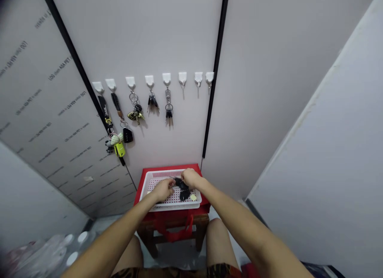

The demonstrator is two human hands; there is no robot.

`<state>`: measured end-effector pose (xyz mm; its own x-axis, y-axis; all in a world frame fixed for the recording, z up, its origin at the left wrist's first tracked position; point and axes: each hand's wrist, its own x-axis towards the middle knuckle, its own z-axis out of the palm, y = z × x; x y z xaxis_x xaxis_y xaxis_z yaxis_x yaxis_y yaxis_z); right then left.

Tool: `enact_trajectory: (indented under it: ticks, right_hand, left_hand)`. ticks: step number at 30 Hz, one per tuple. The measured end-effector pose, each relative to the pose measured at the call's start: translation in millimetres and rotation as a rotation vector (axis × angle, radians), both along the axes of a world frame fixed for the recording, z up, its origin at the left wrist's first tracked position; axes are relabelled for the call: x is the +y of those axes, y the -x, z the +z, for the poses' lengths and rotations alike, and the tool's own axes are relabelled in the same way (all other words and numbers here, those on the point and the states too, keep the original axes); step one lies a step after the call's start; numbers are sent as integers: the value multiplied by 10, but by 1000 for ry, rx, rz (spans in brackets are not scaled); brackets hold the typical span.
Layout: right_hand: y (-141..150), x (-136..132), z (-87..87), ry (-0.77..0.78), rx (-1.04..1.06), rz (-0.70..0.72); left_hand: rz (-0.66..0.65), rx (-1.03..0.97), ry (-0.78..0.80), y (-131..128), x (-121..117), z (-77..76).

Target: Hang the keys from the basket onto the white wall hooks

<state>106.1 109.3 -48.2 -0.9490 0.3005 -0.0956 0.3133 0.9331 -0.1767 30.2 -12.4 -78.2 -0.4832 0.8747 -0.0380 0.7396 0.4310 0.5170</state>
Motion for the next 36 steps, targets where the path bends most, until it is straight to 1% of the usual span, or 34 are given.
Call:
enact_trajectory:
  ticks: [3, 7, 8, 10, 12, 13, 15, 18, 20, 22, 24, 26, 30, 33, 34, 36]
  right_hand:
    - [1, 9, 123, 66, 91, 4]
    - [55, -5, 397, 326, 265, -53]
    - [68, -12, 466, 361, 289, -74]
    - [87, -25, 579, 365, 331, -116]
    - [93, -39, 655, 356, 364, -144]
    - [92, -45, 681, 383, 370, -153]
    - [85, -54, 725, 510, 377, -179]
    - [76, -54, 806, 748, 416, -240]
    - [79, -37, 895, 859, 466, -245]
    - [91, -3, 1026, 922, 532, -231]
    - [109, 47, 1206, 952, 629, -226]
    - [129, 105, 1433, 970, 765, -231]
    - [184, 208, 1941, 955, 1056, -207]
    - [255, 265, 2258, 896, 1219, -202]
    - [283, 281, 2339, 879, 1256, -207]
    - [341, 310, 2461, 855, 1303, -232]
  left_hand:
    - [61, -131, -199, 17, 22, 51]
    - [19, -401, -451, 7, 99, 223]
    - [27, -468, -502, 1, 122, 276]
    - [71, -598, -595, -3, 162, 375]
    - [77, -708, -633, 9, 186, 457]
    - [60, -737, -627, 23, 189, 490]
    - [28, -725, -573, 67, 176, 544]
    - [77, -655, -535, 138, 138, 623]
    - [97, -647, -584, 165, 134, 697]
    - [54, -642, -654, 169, 175, 805]
    - [14, -602, -713, 159, 265, 962]
    - [20, -521, -783, 143, 385, 1178]
    - [40, -302, -905, 106, 594, 1729]
    - [76, -96, -908, 80, 667, 2112]
    - [93, -34, -901, 75, 680, 2213]
    - [113, 59, -883, 76, 699, 2367]
